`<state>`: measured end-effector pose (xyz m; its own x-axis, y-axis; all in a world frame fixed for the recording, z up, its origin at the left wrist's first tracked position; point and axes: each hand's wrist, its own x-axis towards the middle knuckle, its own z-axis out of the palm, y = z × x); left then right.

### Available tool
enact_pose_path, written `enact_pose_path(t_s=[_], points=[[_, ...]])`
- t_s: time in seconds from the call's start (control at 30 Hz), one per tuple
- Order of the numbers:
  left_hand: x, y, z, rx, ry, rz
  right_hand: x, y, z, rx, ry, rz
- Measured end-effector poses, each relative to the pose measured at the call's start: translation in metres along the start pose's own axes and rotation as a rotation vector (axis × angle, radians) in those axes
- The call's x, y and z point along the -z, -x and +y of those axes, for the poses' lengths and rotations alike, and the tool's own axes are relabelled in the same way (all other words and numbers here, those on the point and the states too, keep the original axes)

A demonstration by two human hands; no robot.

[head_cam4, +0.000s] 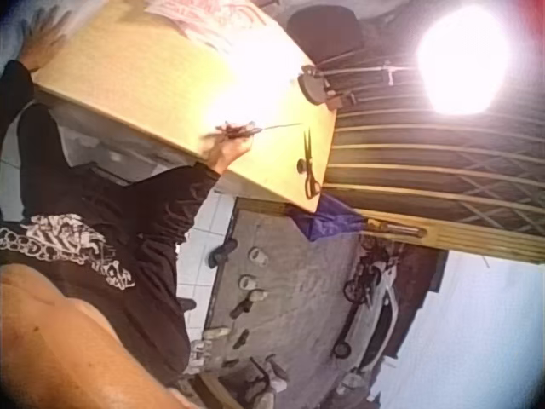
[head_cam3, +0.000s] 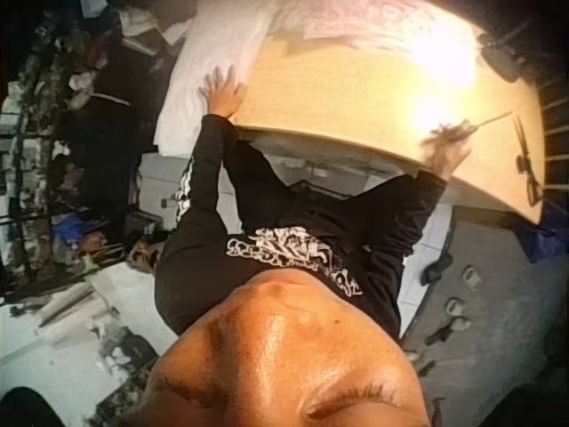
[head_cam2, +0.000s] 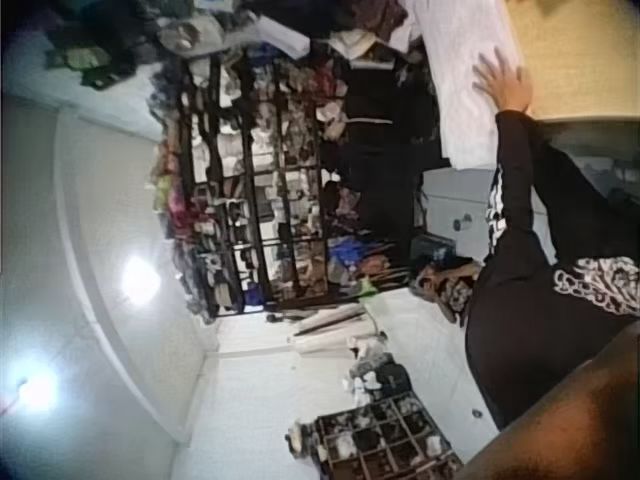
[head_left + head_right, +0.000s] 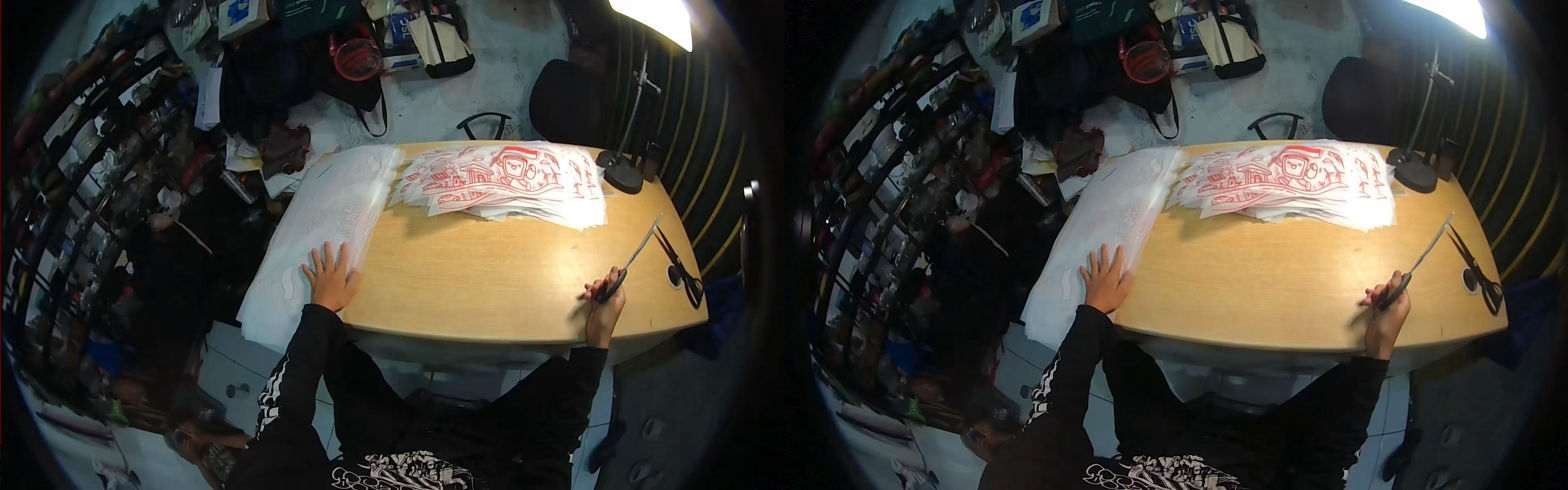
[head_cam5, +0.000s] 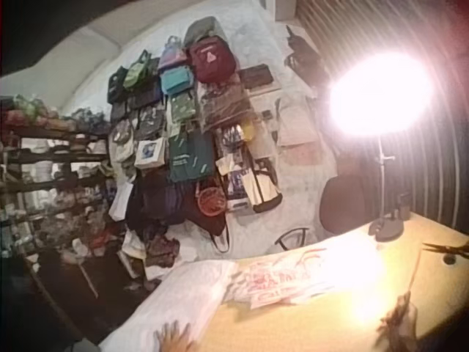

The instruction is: Cutting a red printed graphic design on a white paper sheet using scissors.

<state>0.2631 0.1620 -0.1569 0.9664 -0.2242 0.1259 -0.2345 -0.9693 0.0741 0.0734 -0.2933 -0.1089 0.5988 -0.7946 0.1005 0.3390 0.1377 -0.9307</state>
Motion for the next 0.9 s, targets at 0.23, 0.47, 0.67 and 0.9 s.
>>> enact_pose_path(t_s=[0.23,0.47,0.67,0.9], points=[[0.001,0.002,0.006,0.007,0.013,0.07,-0.001,-0.004,0.0,0.001,0.01,0.002],[-0.009,0.0,0.016,-0.013,0.05,0.132,0.008,-0.007,-0.01,0.021,-0.006,-0.001],[-0.033,-0.017,-0.006,-0.085,0.012,0.256,0.017,-0.009,0.015,-0.074,-0.159,-0.053],[0.008,-0.01,-0.039,0.084,-0.122,0.09,-0.03,-0.008,0.019,-0.108,-0.073,-0.055]])
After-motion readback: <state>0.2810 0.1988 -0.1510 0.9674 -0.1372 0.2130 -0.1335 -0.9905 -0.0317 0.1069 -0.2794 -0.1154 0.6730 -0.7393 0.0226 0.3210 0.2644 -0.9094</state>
